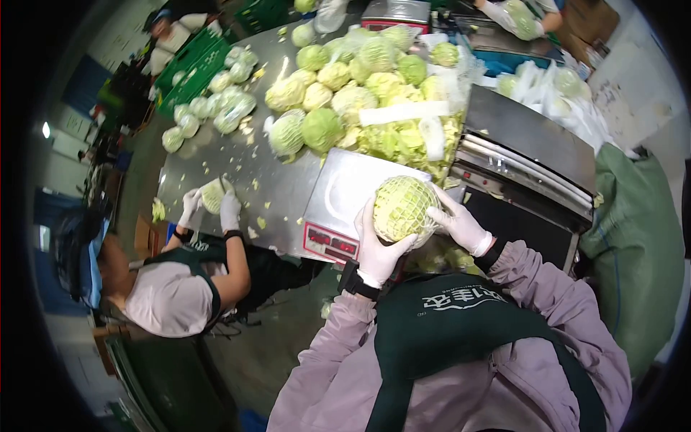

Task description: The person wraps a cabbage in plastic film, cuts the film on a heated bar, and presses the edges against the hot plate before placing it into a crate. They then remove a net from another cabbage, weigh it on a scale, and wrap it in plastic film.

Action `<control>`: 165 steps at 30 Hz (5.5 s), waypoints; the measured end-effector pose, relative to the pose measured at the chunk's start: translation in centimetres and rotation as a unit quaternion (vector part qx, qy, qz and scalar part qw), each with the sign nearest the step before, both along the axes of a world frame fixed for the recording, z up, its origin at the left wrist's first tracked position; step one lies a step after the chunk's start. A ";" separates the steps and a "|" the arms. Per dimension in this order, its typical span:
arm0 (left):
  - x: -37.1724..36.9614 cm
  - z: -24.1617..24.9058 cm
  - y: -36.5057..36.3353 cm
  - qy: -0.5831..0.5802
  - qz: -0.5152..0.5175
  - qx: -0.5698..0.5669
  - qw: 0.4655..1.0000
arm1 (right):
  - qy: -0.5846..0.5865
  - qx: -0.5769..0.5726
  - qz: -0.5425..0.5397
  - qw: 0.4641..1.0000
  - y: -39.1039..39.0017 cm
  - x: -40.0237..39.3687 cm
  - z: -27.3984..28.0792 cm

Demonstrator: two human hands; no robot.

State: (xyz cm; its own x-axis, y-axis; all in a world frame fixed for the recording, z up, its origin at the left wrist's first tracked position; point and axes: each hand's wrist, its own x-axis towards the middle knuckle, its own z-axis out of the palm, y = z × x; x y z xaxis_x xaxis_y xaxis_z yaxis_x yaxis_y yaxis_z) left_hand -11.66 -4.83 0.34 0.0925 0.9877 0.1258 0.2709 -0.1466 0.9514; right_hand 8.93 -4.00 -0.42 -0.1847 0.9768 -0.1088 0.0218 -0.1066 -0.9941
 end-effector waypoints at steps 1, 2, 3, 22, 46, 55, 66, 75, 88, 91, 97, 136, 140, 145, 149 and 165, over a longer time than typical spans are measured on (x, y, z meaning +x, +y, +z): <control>1.0 0.5 0.2 -0.019 -0.014 -0.004 1.000 | -0.004 0.005 -0.008 1.000 -0.4 1.0 0.5; 2.0 1.0 0.4 -0.037 -0.029 -0.008 0.999 | -0.004 0.008 -0.022 1.000 -0.8 2.0 0.7; 2.9 1.7 0.5 0.011 -0.042 0.025 0.999 | 0.004 0.025 -0.037 0.999 -1.2 3.0 0.8; 18.4 2.9 2.2 -0.048 -0.224 -0.127 0.965 | -0.039 0.075 -0.242 0.967 -8.4 17.6 3.4; 38.5 2.8 14.8 -0.010 -0.276 0.092 0.957 | 0.034 -0.026 -0.401 0.915 1.6 30.4 4.0; 35.4 0.9 17.1 -0.082 -0.396 -0.039 0.914 | -0.061 -0.077 -0.292 0.951 -0.5 34.0 -0.9; 24.4 2.5 19.4 0.395 -0.485 0.180 0.759 | -0.484 0.138 0.083 0.860 -4.3 39.9 5.2; 26.7 -1.0 19.3 0.389 -0.522 0.381 0.656 | -0.545 0.240 0.177 0.784 -2.8 40.1 1.4; 25.4 -2.1 16.1 0.181 -0.341 -0.017 0.922 | -0.442 0.045 -0.045 0.895 -5.2 38.9 0.9; 24.9 -1.7 16.3 0.237 -0.378 -0.054 0.893 | -0.428 0.063 -0.038 0.901 -5.6 38.5 1.1; 24.7 -1.3 15.6 0.181 -0.385 -0.011 0.905 | -0.371 0.071 -0.115 0.919 -3.6 37.7 1.6; 0.4 -12.3 1.7 -0.154 0.309 -0.130 0.929 | -0.005 -0.127 -0.012 0.992 5.4 -1.9 -4.7; 0.3 -8.3 0.9 -0.472 0.278 -0.185 0.816 | -0.031 0.106 -0.055 0.992 5.1 -3.3 -2.7; -2.2 -4.0 -1.5 -0.388 0.353 -0.146 0.839 | 0.018 0.016 -0.005 1.000 4.8 -2.8 -3.4; -5.5 -6.7 -3.5 -0.387 0.348 -0.130 0.844 | 0.018 -0.050 0.004 0.999 3.9 -2.0 -1.4; -1.3 -10.5 -3.1 -0.356 0.294 -0.200 0.864 | 0.019 0.006 0.004 1.000 5.3 -4.0 1.0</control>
State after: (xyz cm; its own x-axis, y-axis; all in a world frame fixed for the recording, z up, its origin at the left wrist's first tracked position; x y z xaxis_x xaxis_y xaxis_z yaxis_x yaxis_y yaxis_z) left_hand -12.95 -7.92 -10.18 -0.4001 0.8154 -0.4184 -0.4886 0.1965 0.8501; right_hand 4.89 1.30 0.62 -0.1958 0.9766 -0.0894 -0.0154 -0.0942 -0.9954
